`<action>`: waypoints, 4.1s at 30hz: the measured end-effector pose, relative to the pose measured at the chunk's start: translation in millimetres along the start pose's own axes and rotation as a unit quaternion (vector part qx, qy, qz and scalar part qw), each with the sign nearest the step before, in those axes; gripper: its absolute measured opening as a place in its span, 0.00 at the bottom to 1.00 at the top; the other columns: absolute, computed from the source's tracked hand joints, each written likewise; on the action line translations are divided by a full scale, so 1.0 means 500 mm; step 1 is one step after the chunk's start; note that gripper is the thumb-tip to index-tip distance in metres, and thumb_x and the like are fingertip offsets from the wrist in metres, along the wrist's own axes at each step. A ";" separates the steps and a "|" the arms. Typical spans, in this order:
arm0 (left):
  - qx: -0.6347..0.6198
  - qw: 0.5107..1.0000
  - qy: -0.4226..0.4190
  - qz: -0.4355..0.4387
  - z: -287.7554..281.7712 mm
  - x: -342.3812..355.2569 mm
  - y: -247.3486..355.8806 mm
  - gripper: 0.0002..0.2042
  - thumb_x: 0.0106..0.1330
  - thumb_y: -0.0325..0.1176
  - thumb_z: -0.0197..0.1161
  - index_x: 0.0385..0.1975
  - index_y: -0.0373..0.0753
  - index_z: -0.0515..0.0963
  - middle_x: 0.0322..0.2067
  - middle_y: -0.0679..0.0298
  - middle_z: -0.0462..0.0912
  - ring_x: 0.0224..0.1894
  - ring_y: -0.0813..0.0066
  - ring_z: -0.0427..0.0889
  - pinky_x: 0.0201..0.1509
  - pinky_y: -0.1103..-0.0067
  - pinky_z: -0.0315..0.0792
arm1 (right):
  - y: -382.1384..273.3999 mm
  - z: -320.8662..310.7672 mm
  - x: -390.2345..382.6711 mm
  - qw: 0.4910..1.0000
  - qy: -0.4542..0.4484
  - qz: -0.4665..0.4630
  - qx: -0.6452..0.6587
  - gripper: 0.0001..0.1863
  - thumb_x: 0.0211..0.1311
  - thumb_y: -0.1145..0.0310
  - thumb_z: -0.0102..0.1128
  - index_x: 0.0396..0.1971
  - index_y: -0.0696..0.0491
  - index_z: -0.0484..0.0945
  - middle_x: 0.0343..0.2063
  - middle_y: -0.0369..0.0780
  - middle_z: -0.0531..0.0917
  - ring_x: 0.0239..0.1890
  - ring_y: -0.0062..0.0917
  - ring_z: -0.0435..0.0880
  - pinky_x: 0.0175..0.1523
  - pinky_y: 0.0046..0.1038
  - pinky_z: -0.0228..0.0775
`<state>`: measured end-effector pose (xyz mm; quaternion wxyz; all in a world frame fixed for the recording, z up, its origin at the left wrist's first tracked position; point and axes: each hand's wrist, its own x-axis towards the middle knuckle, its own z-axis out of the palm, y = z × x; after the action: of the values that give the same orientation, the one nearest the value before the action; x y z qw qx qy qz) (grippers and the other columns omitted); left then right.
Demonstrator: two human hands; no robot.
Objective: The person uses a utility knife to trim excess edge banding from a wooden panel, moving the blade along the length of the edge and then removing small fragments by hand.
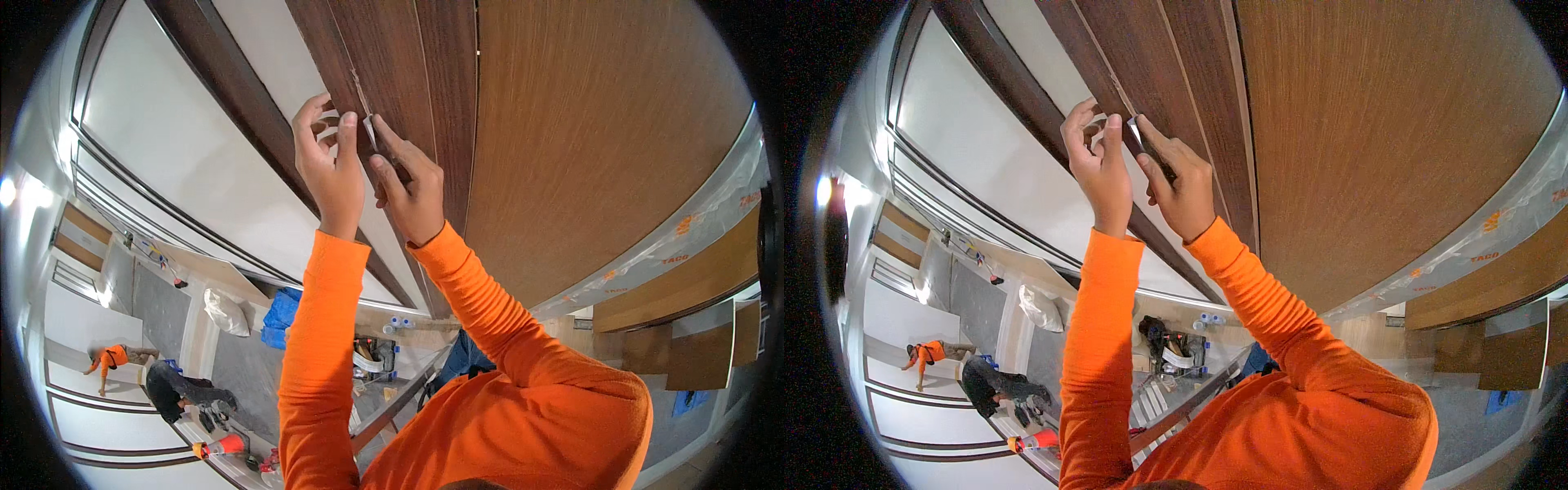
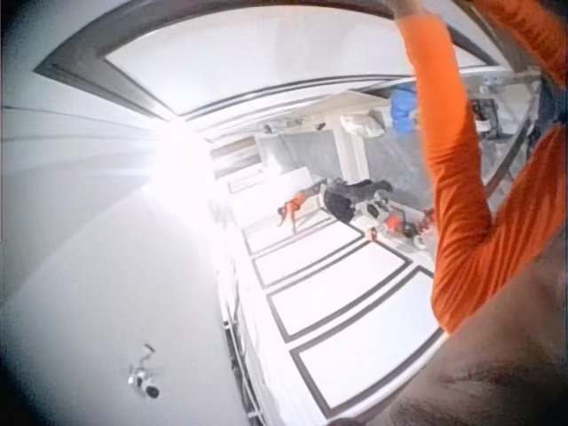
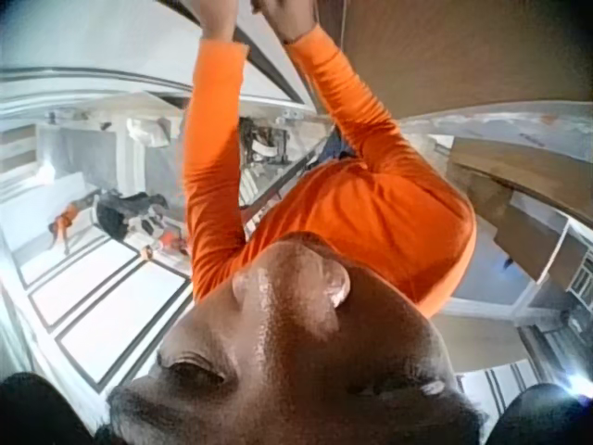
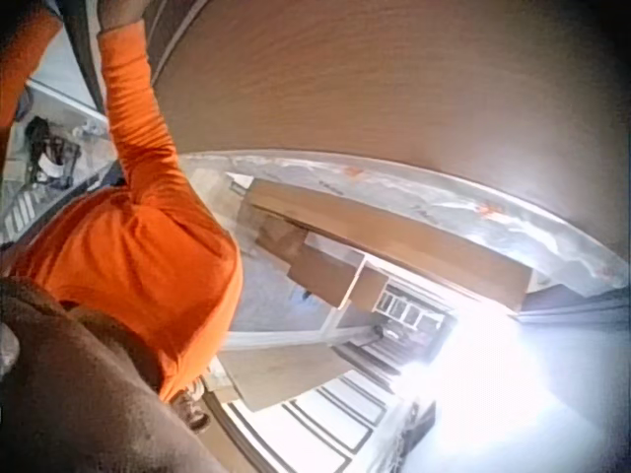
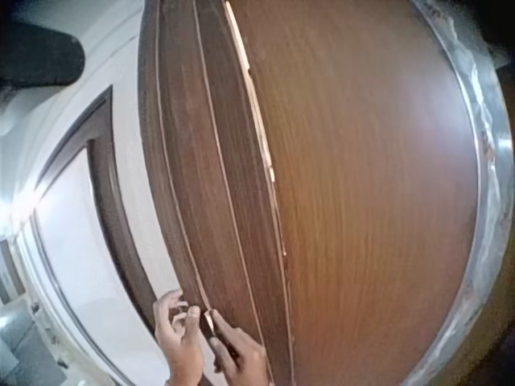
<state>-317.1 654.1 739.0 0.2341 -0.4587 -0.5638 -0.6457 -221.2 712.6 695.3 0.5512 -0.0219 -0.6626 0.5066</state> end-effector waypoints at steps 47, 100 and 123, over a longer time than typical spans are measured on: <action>0.119 0.968 0.139 0.172 0.075 -0.020 -0.097 0.23 0.64 0.26 0.65 0.61 0.49 0.80 0.50 0.59 0.73 0.45 0.66 0.74 0.46 0.73 0.74 | -0.027 -0.020 0.083 0.990 -0.052 -0.110 -0.073 0.24 0.64 0.75 0.61 0.61 0.63 0.77 0.44 0.55 0.87 0.41 0.38 0.91 0.47 0.28 0.80; 0.146 0.959 0.155 0.187 0.073 -0.020 -0.122 0.22 0.68 0.36 0.68 0.63 0.51 0.80 0.48 0.62 0.70 0.37 0.74 0.76 0.37 0.78 0.74 | -0.118 0.051 0.071 0.980 0.024 0.107 0.164 0.24 0.72 0.71 0.58 0.66 0.62 0.73 0.27 0.34 0.83 0.23 0.09 0.75 0.27 0.16 0.67; 0.168 0.966 0.038 0.193 0.022 0.080 -0.111 0.26 0.68 0.34 0.68 0.67 0.47 0.74 0.49 0.62 0.75 0.44 0.71 0.80 0.43 0.77 0.80 | -0.100 0.111 0.045 0.987 0.107 0.074 0.093 0.27 0.63 0.74 0.59 0.64 0.49 0.72 0.48 0.57 0.80 0.52 0.58 0.78 0.57 0.52 0.72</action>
<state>-377.8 687.4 744.2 0.4492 -0.4880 -0.5560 -0.5010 -245.5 665.4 752.6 0.5797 -0.0742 -0.5463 0.6000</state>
